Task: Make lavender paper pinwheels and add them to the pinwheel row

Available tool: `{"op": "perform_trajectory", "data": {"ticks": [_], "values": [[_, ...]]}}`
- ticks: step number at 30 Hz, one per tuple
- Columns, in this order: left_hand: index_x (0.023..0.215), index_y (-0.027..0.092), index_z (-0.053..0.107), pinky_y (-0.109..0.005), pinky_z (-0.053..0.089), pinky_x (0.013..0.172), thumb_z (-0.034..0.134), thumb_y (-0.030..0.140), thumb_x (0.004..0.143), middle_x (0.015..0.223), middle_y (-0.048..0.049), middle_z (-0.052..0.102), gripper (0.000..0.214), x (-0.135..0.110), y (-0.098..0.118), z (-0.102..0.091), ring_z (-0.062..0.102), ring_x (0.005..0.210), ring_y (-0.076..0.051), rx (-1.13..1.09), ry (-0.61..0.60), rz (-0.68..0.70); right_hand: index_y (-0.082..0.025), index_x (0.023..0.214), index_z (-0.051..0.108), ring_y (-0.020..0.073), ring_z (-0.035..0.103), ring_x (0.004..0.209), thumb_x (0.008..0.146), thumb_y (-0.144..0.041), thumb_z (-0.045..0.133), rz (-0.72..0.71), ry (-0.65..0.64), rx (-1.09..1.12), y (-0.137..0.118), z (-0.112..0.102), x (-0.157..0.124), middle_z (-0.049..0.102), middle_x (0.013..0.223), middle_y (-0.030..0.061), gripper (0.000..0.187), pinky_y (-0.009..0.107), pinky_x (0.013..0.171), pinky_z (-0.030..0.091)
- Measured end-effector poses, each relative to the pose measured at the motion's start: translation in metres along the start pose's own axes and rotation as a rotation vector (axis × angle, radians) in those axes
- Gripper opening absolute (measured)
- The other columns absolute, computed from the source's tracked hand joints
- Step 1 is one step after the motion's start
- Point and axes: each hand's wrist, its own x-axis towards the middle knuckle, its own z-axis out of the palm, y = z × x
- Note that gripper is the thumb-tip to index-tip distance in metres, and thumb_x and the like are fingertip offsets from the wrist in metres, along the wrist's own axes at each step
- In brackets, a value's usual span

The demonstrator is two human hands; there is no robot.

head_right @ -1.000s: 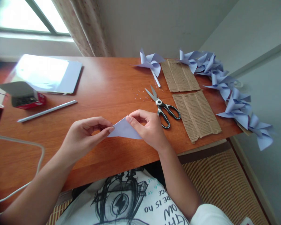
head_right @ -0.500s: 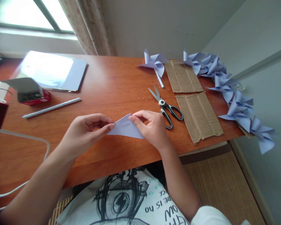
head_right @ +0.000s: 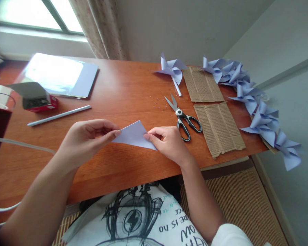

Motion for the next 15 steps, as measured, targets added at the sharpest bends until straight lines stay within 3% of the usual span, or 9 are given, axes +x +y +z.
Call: {"op": "perform_trajectory", "data": {"ticks": [3, 10, 15], "values": [[0.081, 0.018, 0.077, -0.023, 0.046, 0.056, 0.075, 0.032, 0.081, 0.072, -0.0022, 0.072, 0.013, 0.001, 0.001, -0.002, 0.061, 0.064, -0.014, 0.006, 0.022, 0.019, -0.02, 0.081, 0.079, 0.0184, 0.072, 0.073, 0.09, -0.034, 0.072, -0.023, 0.042, 0.028, 0.001, 0.0, -0.002, 0.08, 0.083, 0.0032, 0.018, 0.026, 0.064, 0.051], [0.079, 0.021, 0.078, -0.024, 0.049, 0.059, 0.08, 0.033, 0.078, 0.075, -0.002, 0.074, 0.013, 0.002, -0.001, -0.002, 0.063, 0.067, -0.016, -0.1, 0.107, 0.011, -0.019, 0.074, 0.075, 0.0142, 0.066, 0.058, 0.092, -0.036, 0.069, 0.045, -0.08, 0.133, 0.005, 0.003, -0.006, 0.072, 0.065, 0.0, 0.025, 0.025, 0.058, 0.049], [0.094, 0.02, 0.076, -0.022, 0.051, 0.063, 0.078, 0.039, 0.082, 0.082, -0.0027, 0.072, 0.023, 0.002, 0.004, 0.007, 0.064, 0.071, -0.014, -0.368, 0.316, -0.019, -0.019, 0.08, 0.075, 0.0124, 0.062, 0.053, 0.089, -0.04, 0.073, 0.15, 0.065, 0.399, 0.004, 0.018, -0.007, 0.068, 0.059, -0.0019, 0.022, 0.023, 0.054, 0.048]]}}
